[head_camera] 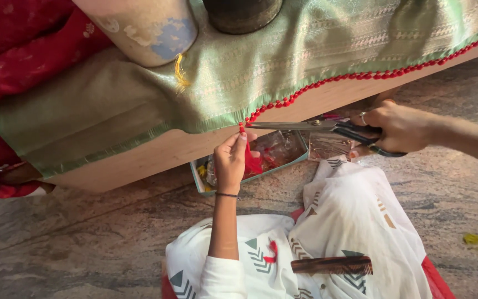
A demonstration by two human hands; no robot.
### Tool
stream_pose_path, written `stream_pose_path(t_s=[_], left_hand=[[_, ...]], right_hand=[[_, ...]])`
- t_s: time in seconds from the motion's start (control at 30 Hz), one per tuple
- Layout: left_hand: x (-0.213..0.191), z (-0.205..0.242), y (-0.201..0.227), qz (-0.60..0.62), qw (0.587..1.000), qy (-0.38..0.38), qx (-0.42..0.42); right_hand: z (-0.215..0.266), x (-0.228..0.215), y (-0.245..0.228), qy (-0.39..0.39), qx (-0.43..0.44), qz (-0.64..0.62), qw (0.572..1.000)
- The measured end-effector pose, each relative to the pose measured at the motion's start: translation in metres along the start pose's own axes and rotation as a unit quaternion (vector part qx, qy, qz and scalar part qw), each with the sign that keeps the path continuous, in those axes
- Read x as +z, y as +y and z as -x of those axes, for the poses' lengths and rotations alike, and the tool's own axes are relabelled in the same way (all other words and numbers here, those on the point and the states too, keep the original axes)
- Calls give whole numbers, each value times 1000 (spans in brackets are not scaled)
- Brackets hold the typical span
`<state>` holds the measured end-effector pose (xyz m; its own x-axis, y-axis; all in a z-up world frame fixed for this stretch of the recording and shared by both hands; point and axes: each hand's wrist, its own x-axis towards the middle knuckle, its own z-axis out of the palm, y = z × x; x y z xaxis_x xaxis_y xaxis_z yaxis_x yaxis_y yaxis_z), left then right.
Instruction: Attaching red tassels to the edge of a green saree using a needle and thread.
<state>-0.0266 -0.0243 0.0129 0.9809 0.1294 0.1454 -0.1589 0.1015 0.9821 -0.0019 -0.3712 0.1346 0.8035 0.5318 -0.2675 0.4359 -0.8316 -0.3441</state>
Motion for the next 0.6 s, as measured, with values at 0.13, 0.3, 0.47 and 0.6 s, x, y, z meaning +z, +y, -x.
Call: stream_pose_path(t_s=[0.13, 0.3, 0.47, 0.6], left_hand=[[0, 6, 6, 6, 1000, -8, 7], [5, 8, 11, -3, 1000, 1, 17], [1, 5, 3, 25, 999, 16, -11], [1, 4, 2, 6, 1000, 14, -5]], right_hand=[[-8, -5, 8, -31, 17, 43, 998], [-22, -5, 9, 40, -101, 49, 993], [-31, -13, -13, -43, -38, 48, 997], [-32, -18, -12, -31, -72, 47, 996]])
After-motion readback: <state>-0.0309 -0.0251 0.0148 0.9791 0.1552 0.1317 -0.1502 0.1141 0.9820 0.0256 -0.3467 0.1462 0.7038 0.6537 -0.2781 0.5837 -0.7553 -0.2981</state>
